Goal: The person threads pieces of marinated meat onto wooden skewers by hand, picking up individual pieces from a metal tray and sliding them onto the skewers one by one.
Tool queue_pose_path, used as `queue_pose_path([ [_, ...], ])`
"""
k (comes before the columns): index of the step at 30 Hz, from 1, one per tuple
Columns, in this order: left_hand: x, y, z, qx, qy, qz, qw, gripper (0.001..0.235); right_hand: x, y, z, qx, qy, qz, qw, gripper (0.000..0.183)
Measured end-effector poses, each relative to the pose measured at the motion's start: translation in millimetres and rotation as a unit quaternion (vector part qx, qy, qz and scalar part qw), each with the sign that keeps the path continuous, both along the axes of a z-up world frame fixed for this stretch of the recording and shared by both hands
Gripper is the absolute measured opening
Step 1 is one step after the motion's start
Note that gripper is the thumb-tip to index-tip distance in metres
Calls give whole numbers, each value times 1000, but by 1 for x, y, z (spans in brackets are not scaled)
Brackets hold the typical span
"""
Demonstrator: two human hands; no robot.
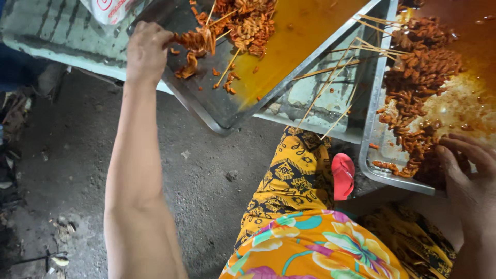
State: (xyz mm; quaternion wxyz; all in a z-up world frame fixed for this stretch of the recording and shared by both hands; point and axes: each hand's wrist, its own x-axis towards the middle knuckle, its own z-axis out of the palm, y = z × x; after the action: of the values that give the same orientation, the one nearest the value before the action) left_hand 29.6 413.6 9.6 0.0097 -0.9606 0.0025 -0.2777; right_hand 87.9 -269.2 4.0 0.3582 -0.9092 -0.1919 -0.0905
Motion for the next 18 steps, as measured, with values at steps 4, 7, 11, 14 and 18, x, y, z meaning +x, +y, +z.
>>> queue_pose_path([
  [4, -19, -78, 53, -63, -24, 23, 997, 11, -3, 9, 14, 54, 26, -16, 998, 11],
  [7, -29, -149, 67, -272, -18, -36, 962, 13, -6, 7, 22, 2, 13, -33, 999, 13],
  [11, -23, -249, 60, -446, 34, -85, 890, 7, -3, 7, 22, 61, 34, -12, 998, 13],
  [14, -19, -307, 54, -474, 59, -136, 868, 10, 1, 9, 25, 159, 102, -2, 982, 21],
  [18, -13, -364, 44, -537, 113, -162, 820, 13, 2, 11, 33, 246, 216, -51, 944, 29],
])
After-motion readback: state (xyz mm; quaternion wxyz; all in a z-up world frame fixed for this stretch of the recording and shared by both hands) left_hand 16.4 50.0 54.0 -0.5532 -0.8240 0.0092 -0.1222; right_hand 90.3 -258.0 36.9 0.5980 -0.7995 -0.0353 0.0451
